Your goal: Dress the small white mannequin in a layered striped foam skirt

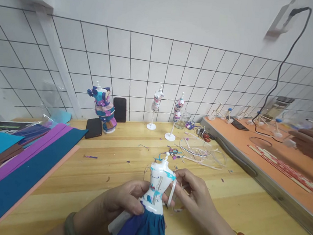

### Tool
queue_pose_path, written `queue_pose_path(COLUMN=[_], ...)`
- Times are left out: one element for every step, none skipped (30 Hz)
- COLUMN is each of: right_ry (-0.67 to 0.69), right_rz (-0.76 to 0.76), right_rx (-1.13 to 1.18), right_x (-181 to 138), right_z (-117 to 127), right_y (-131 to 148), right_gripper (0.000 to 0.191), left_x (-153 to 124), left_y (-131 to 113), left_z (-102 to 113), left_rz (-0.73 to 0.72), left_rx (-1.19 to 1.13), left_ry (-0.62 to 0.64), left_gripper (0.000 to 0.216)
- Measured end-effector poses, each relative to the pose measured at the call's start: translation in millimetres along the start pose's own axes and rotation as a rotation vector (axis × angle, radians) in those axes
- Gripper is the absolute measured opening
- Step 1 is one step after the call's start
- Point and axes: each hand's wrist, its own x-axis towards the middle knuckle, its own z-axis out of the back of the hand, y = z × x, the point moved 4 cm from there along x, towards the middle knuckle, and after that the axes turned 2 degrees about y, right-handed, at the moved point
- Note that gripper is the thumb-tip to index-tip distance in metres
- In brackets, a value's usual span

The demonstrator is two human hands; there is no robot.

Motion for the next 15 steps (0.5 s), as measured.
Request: queue_pose_path(right_ry=[-0.012, -0.020, -0.022, -0.018, -0.007, 0.006, 0.021, 0.039, 0.057, 0.076, 0.095, 0.114, 0.136, 0.156, 0.171], right_rz=[0.004, 0.003, -0.006, -0.022, -0.044, -0.066, -0.087, -0.106, -0.123, -0.140, -0.157, -0.175, -0.190, -0.204, -0.217], right_rx=[-0.046, -0.090, -0.126, -0.153, -0.173, -0.188, -0.205, -0.224, -0.243, -0.261, -0.271, -0.272, -0.265, -0.253, -0.241], right_x=[0.9, 1.8, 2.7, 3.5, 4.3, 5.0, 5.6, 6.3, 6.9, 7.5, 8.0, 8.4, 8.6, 8.7, 8.6], right_z=[2.1, 4.0, 5.4, 6.3, 6.6, 6.5, 6.1, 5.4, 4.4, 3.4, 2.3, 1.2, 0.0, -1.0, -1.7], right_y=[-1.3, -3.1, -5.5, -8.7, -12.4, -16.3, -20.4, -24.4, -28.3, -32.0, -35.4, -38.5, -41.2, -43.4, -45.3], right_gripper=[0.016, 0.016, 0.017, 0.017, 0.018, 0.018, 0.018, 0.017, 0.016, 0.015, 0.014, 0.013, 0.013, 0.012, 0.012], left_x=[-0.3, -0.6, -0.8, -0.9, -0.9, -0.8, -0.6, -0.6, -0.6, -0.7, -0.8, -1.0, -1.2, -1.2, -1.1], left_y=[-0.3, -0.4, -0.3, 0.0, 0.5, 0.9, 1.1, 1.1, 1.2, 1.1, 0.9, 0.3, -0.2, -0.8, -1.5], left_z=[-0.2, 0.0, 0.6, 1.7, 3.2, 5.3, 7.7, 10.3, 12.7, 14.5, 15.8, 16.4, 16.5, 16.1, 15.6], left_rz=[0.004, 0.007, 0.009, 0.009, 0.010, 0.007, -0.002, -0.015, -0.024, -0.030, -0.037, -0.047, -0.052, -0.056, -0.058], left_rx=[0.004, 0.004, 0.002, -0.001, -0.005, -0.012, -0.015, -0.018, -0.023, -0.032, -0.045, -0.062, -0.079, -0.092, -0.096], left_ry=[0.005, 0.011, 0.017, 0.024, 0.031, 0.033, 0.031, 0.023, 0.016, 0.014, 0.013, 0.014, 0.016, 0.019, 0.018], left_gripper=[0.065, 0.067, 0.068, 0.068, 0.068, 0.067, 0.065, 0.064, 0.063, 0.061, 0.059, 0.057, 0.056, 0.055, 0.053])
